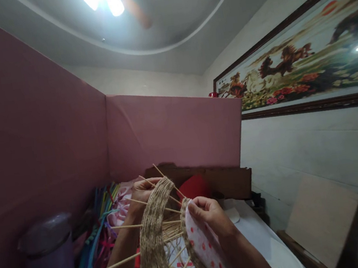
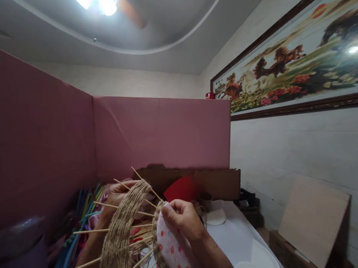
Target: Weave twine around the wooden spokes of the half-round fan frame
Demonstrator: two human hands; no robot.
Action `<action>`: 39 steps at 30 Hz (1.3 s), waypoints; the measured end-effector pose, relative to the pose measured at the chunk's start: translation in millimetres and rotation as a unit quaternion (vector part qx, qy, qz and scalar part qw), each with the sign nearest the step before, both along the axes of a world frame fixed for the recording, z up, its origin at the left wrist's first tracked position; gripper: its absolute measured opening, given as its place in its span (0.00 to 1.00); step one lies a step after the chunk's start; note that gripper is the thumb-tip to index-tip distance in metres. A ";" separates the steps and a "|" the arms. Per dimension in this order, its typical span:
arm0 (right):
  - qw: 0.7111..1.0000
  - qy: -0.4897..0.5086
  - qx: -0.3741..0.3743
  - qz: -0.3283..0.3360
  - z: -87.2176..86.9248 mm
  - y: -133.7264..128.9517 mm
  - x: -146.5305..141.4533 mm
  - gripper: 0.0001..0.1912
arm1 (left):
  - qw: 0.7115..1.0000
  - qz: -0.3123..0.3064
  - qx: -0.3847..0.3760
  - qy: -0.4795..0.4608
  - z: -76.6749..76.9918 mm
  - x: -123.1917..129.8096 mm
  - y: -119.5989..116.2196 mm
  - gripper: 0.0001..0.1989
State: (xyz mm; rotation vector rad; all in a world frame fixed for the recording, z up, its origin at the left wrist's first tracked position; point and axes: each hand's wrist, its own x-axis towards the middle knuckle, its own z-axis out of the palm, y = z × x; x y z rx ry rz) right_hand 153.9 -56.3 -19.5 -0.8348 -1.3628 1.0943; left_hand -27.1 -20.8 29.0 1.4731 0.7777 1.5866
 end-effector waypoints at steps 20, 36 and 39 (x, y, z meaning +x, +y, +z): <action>0.991 -0.057 0.025 -0.119 -2.7 13.1 27.4 0.20 | 0.996 -0.082 -0.044 0.002 -4.1 -38.7 7.5 0.17; 0.944 -0.148 0.076 -0.284 4.0 9.6 33.9 0.20 | 0.959 0.062 0.108 0.254 5.5 -28.9 -1.4 0.10; 0.946 -0.135 0.079 -0.285 4.2 10.8 35.8 0.22 | 0.934 0.117 0.142 0.305 4.6 -28.3 -2.9 0.10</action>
